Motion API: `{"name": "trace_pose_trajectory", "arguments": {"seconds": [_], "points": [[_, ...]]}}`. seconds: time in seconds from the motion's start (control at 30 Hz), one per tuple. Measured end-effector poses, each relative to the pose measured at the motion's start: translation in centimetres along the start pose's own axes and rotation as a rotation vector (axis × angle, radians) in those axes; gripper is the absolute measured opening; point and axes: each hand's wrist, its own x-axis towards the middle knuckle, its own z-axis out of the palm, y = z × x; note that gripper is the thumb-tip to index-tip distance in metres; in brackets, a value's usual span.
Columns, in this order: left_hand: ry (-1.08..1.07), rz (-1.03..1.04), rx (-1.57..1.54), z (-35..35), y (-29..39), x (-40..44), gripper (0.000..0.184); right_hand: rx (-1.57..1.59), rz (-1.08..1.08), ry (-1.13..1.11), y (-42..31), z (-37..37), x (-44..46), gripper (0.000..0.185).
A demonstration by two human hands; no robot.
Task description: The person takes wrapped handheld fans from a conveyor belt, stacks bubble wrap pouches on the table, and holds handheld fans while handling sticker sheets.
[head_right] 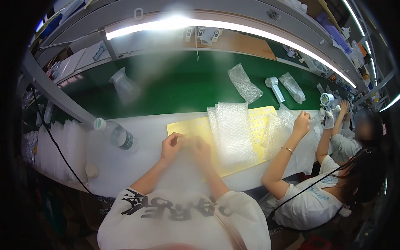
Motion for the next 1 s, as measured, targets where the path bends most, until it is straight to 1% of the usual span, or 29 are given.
{"name": "trace_pose_trajectory", "arguments": {"seconds": [0.17,0.23,0.37,0.53,0.63,0.7,0.73,0.83,0.87,0.9,0.97,1.0], "points": [[0.017,0.072,-0.033,0.1,-1.2,0.4,0.009,0.026,-0.046,0.115,-0.4,0.3,0.0,0.014],[0.030,0.048,-0.043,0.0,-1.3,0.1,0.009,0.043,-0.019,0.103,-0.7,0.0,-0.2,0.019],[0.045,0.007,-0.081,0.0,-0.5,0.1,0.010,0.043,-0.035,0.094,-0.5,0.0,0.0,0.018],[0.054,0.013,-0.101,-0.2,-1.1,0.3,0.010,-0.034,-0.079,0.105,0.3,0.5,-0.3,0.017],[0.022,-0.040,-0.159,-0.4,-0.7,0.0,0.013,-0.167,-0.170,0.191,0.9,0.9,-1.0,0.015],[0.012,-0.039,-0.188,0.0,-0.5,0.2,0.014,-0.217,-0.220,0.221,-0.3,0.6,-0.8,0.014],[0.028,-0.052,-0.221,0.0,-0.5,0.2,0.016,-0.118,-0.196,0.239,-1.1,0.4,-0.6,0.013],[0.074,-0.105,-0.307,-0.2,-0.7,0.4,0.021,0.193,-0.106,0.283,-6.4,0.1,-1.3,0.011],[0.074,-0.097,-0.301,-0.4,-0.6,0.7,0.021,0.260,-0.209,0.308,-9.3,-0.4,-1.3,0.009],[0.066,-0.102,-0.272,-0.4,-0.4,1.0,0.021,0.244,-0.353,0.378,-12.5,-1.1,-1.3,0.009],[0.051,-0.138,-0.213,0.4,-0.3,0.6,0.022,0.348,-0.689,0.583,-19.2,-3.1,-1.2,0.009],[0.045,-0.163,-0.179,0.6,-0.3,0.1,0.023,0.202,-0.971,0.680,-22.0,-4.5,-0.1,0.009]]}}
